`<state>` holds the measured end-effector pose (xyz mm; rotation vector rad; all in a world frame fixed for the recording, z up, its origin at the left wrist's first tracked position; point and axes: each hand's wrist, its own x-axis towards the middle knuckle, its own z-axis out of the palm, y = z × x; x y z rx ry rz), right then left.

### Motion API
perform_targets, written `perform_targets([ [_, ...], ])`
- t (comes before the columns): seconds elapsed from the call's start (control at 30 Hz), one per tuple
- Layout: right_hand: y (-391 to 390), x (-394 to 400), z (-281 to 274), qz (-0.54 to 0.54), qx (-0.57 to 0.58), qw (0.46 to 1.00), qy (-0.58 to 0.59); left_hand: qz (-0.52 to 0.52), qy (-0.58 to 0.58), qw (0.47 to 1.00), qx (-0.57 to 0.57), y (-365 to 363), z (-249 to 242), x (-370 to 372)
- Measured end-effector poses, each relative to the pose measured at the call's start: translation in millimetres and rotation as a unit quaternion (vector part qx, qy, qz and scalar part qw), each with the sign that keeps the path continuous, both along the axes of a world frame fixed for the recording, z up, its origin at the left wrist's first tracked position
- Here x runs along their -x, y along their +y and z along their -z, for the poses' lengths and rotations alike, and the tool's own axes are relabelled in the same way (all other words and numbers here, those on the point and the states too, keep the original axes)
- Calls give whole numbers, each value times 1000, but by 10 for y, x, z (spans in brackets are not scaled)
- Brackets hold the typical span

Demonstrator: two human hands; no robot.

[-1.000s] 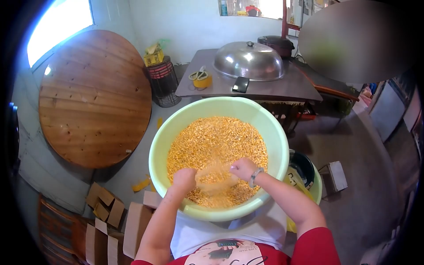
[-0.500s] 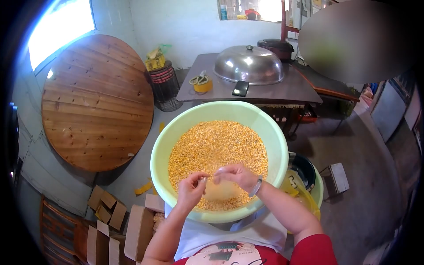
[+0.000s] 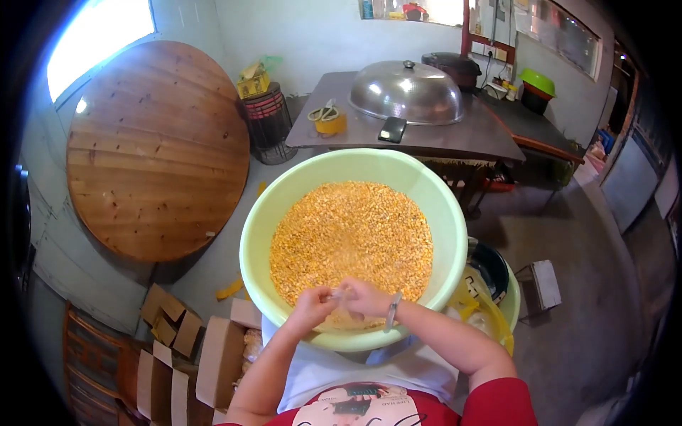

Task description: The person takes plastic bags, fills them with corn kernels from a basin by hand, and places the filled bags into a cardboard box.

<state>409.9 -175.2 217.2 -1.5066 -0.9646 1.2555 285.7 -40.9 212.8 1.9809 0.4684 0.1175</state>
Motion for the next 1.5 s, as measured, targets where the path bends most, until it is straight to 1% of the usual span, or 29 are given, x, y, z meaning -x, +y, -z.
perform_targets([
  [0.1,-15,-18,47,37,-64,996,40,-41,-54,998,17,27,115,-17],
  [0.13,-31,-2,48,53,-57,994,77,-65,-67,995,32,39,127,-26],
  [0.17,-39,-11,49,42,-38,995,87,-90,-79,992,47,48,133,-23],
  [0.23,-25,-64,34,18,-2,994,105,-102,-41,994,4,57,10,22],
  [0.3,-5,-107,95,68,7,990,127,-115,-18,992,-46,44,-172,56],
  [0.33,-1,-125,140,94,12,986,138,-110,-88,980,-138,48,-184,65],
  [0.37,1,-138,162,119,16,981,149,-88,-121,965,-216,33,-262,59],
  [0.4,9,-141,155,148,46,981,121,-66,-152,942,-292,3,-432,54],
  [0.43,18,-138,163,137,54,986,82,-44,-182,912,-366,-21,-561,43],
  [0.5,49,-143,162,112,68,991,0,2,-128,934,-332,-111,-679,-43],
  [0.53,38,-112,151,80,36,994,-62,24,-102,943,-315,-156,-707,-100],
  [0.6,-24,-3,102,13,-28,982,-186,15,-46,971,-234,-178,-649,-247],
  [0.63,-29,12,85,-4,-53,983,-176,11,-18,981,-192,-171,-644,-300],
  [0.7,-36,38,38,-36,-101,982,-155,69,-6,989,-129,-174,-726,-323],
  [0.73,-31,43,-16,-7,-73,989,-126,99,1,990,-97,-183,-752,-321],
  [0.8,-9,38,-141,53,-16,996,-68,93,-38,995,-17,-157,-680,-309],
  [0.83,-16,5,-93,52,-5,997,-57,91,-57,994,22,-122,-635,-298],
  [0.87,-25,-51,-8,52,6,998,-46,60,-100,992,-56,-56,-588,-271],
  [0.97,-4,-67,57,64,0,998,9,65,-125,990,-12,98,-480,-227],
  [1.0,16,-51,57,69,-7,997,32,95,-70,993,0,113,-402,-219],
  [1.03,32,-34,45,74,-14,996,54,108,-53,992,43,102,-342,-207],
  [1.1,19,-22,-91,84,14,992,88,137,-20,982,130,46,-204,-200],
  [1.13,10,-32,-143,91,28,990,105,124,-52,988,71,28,-132,-213],
  [1.23,-39,-100,-135,57,-4,987,149,133,57,971,192,13,-128,-238],
  [1.27,-38,-112,-80,58,-1,988,141,127,60,972,189,20,-83,-232],
  [1.37,-43,-93,-112,40,-55,991,111,93,57,978,178,74,54,-234],
  [1.43,-40,-118,-45,55,-39,993,95,53,41,983,174,82,91,-229],
  [1.47,-39,-140,11,63,-31,994,87,45,39,979,195,85,113,-230],
  [1.5,-33,-173,126,77,-32,995,47,38,36,975,216,87,132,-239],
])
